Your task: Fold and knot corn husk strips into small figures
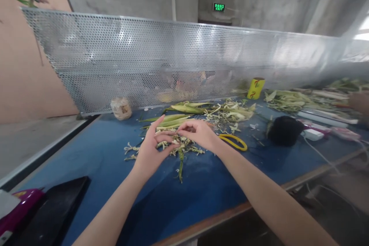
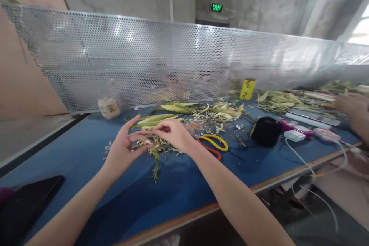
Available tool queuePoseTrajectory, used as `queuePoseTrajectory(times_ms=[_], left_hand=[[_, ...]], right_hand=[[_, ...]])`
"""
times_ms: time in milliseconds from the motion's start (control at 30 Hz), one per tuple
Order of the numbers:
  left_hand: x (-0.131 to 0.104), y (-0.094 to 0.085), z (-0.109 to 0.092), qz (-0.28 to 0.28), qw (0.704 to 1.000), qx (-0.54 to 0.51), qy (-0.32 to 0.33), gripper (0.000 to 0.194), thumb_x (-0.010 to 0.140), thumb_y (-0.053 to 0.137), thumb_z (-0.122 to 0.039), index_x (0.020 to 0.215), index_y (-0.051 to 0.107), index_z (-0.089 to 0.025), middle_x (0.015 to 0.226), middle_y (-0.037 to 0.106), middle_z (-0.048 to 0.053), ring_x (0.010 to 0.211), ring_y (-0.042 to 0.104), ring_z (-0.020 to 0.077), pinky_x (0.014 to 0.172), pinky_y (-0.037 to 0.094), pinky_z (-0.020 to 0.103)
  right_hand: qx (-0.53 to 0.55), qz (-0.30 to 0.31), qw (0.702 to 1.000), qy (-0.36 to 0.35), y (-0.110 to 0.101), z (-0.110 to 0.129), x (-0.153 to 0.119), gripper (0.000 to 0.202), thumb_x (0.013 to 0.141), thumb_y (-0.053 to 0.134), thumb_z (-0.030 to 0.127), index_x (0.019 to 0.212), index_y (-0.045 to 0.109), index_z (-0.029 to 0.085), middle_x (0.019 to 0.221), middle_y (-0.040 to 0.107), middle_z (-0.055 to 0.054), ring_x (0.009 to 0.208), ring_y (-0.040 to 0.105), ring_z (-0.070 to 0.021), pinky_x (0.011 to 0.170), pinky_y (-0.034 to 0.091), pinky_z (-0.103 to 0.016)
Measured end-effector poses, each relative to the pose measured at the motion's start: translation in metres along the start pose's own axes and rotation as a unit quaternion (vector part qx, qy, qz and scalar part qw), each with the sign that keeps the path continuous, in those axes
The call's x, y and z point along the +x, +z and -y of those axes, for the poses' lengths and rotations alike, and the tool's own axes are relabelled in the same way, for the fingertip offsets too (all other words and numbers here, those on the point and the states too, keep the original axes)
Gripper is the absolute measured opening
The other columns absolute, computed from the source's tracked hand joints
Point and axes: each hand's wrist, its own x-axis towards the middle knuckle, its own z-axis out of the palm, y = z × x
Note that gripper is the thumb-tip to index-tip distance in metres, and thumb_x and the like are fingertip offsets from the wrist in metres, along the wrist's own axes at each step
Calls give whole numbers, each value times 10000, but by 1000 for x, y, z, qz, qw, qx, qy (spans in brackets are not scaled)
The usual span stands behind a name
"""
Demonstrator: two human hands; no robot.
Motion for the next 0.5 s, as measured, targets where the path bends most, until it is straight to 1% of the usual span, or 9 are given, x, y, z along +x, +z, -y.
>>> queuePoseTrajectory(times_ms=[167,233,300,333,400,500], left_hand=[[0,0,0,-19,1000,13,-5,824,667,664,-269,1345,203,-190,673,658,-28,874,623,171,962,377,396],[1,0,-1,-27,1000,8,-13,812,670,656,-277,1343,208,-202,679,648,-37,777,629,161,913,415,392],[2,0,-2,-41,998,35,-14,824,647,673,-290,1337,233,-195,662,643,-37,774,619,171,882,425,382],[2,-1,-2,-46,998,43,-14,828,638,679,-298,1334,243,-191,654,642,-35,777,613,176,854,437,369],[3,-1,-3,-48,998,37,-20,836,629,682,-324,1333,250,-192,639,639,-34,692,598,167,747,467,328],[4,-1,-3,-51,998,30,-35,849,619,686,-345,1334,249,-205,636,647,-30,560,537,138,577,451,270]], right_hand=[[-11,10,1000,-17,2,1,-2,98,755,534,201,766,627,170,744,632,-21,666,562,-108,627,447,-249],[-22,14,999,-20,0,3,-3,110,763,521,206,766,626,172,743,629,-18,643,547,-97,610,440,-237],[-35,15,999,-22,-1,4,-3,113,764,522,223,762,622,170,742,624,-17,627,533,-90,596,432,-228],[-41,15,999,-26,-1,4,-3,113,763,528,235,764,620,169,741,621,-17,627,530,-89,591,430,-225],[-52,19,998,-39,0,4,-3,112,762,529,240,765,613,166,733,609,-16,624,526,-88,577,425,-217],[-66,21,996,-53,1,2,-4,106,769,510,228,763,602,175,722,593,-6,622,518,-87,563,415,-209]])
